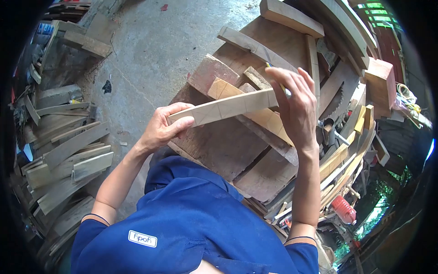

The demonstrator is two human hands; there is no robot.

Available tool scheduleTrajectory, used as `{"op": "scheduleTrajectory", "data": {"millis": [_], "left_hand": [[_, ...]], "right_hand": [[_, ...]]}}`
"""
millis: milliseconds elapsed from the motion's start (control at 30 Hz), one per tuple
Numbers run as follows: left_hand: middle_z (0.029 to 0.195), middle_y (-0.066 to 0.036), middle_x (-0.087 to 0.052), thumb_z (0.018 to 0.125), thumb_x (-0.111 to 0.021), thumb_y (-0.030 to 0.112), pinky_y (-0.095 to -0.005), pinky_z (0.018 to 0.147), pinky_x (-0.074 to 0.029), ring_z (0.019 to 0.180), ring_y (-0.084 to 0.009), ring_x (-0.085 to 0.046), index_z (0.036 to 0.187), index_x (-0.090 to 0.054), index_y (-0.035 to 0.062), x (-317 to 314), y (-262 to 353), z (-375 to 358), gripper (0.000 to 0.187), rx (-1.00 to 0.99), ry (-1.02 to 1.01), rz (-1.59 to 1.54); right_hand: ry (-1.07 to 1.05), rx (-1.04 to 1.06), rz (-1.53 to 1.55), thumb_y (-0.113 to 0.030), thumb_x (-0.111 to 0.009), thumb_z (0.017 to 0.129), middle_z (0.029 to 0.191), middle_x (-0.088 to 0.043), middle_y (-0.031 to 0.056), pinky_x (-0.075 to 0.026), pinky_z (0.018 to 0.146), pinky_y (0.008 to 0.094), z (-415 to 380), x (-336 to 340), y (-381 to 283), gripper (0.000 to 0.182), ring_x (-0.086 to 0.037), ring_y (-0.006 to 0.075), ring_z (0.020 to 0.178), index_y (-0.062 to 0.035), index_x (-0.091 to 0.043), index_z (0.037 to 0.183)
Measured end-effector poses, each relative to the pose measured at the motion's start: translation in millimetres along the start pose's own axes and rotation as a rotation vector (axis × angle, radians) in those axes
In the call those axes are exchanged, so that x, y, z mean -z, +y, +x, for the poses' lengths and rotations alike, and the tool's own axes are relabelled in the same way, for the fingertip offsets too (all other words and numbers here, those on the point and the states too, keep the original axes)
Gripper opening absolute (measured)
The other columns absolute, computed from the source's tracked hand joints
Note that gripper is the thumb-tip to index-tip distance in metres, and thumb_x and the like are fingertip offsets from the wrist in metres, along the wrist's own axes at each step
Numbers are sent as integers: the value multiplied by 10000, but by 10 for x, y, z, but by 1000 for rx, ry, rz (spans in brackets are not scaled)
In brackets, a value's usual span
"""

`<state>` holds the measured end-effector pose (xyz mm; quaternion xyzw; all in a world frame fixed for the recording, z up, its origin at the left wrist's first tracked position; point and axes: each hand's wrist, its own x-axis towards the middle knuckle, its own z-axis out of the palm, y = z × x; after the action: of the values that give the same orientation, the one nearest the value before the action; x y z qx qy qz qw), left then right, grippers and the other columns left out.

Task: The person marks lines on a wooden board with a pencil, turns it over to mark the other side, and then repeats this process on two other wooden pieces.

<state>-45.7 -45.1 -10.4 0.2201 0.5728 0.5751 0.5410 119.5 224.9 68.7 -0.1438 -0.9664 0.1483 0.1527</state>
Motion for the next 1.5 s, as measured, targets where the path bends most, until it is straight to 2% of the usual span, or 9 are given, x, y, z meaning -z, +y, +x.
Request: {"op": "scheduleTrajectory", "data": {"millis": [67, 200, 233, 367, 500, 633, 733, 833, 1500], "left_hand": [[852, 24, -661, 997, -720, 241, -214, 574, -432, 661, -36, -543, 1205, -696, 3, 47, 85, -31, 317, 67, -109, -61], [786, 38, -624, 980, -741, 251, -206, 560, -413, 655, -20, -534, 1166, -698, 21, 166, 224, -32, 300, 158, -240, -84], [786, 38, -624, 980, -741, 251, -206, 560, -413, 655, -20, -534, 1166, -698, 21, 171, 266, -6, 300, 158, -255, -63], [742, 34, -595, 968, -743, 249, -203, 505, -392, 601, -33, -536, 1084, -661, 41, 146, 489, 126, 252, 180, -243, 93], [765, 25, -583, 975, -742, 291, -212, 503, -410, 624, -46, -546, 1059, -605, 56, 186, 603, 320, 285, 123, -273, 205], [779, 21, -592, 992, -730, 292, -213, 514, -410, 622, -44, -533, 1083, -587, 54, 143, 754, 465, 292, 128, -322, 318], [796, 20, -611, 1004, -724, 266, -204, 532, -409, 625, -37, -524, 1162, -585, 40, 62, 814, 607, 309, 21, -164, 441], [845, 26, -623, 1015, -717, 234, -196, 555, -403, 649, -19, -509, 1384, -550, 7, 82, 778, 811, 465, -145, -80, 504], [856, 38, -585, 1006, -732, 256, -189, 581, -403, 699, -15, -500, 1398, -581, 20, 78, 695, 1195, 482, -127, -88, 577]], "right_hand": [[-13, -18, -38, -69, -634, 993, 1101, -748, 94, -414, 1135, 475, -240, 74, -14, 251, -710, 253, 1052, -119, -684, 1233], [11, 59, -112, 24, -653, 839, 1091, -732, 119, -444, 1100, 491, -742, 206, -123, 430, -703, 297, 1050, -80, -626, 1256], [-2, 85, -136, 28, -657, 815, 1100, -728, 127, -484, 1025, 478, -851, 238, -173, 448, -699, 304, 1041, -76, -618, 1249], [9, 7, -138, -319, -771, 892, 1083, -700, 99, -533, 854, 424, -1427, 118, -415, 468, -672, 295, 949, -59, -649, 1262], [90, -124, -34, -354, -862, 760, 1123, -649, 110, -532, 848, 409, -1793, -131, -761, 699, -644, 285, 975, -20, -649, 1336], [204, -246, -19, -192, -865, 752, 1130, -643, 123, -527, 865, 419, -1914, -426, -999, 651, -643, 297, 994, 0, -645, 1334], [287, -330, 34, -124, -847, 719, 1123, -645, 128, -525, 869, 412, -1813, -561, -1189, 635, -643, 295, 1004, -7, -659, 1315], [350, -397, 54, -138, -845, 723, 1125, -647, 127, -520, 868, 408, -1681, -632, -1313, 618, -640, 291, 998, -8, -665, 1300], [431, -484, 64, -119, -858, 710, 1128, -642, 107, -530, 873, 401, -1603, -869, -1316, 575, -647, 268, 1019, 0, -686, 1245]]}}
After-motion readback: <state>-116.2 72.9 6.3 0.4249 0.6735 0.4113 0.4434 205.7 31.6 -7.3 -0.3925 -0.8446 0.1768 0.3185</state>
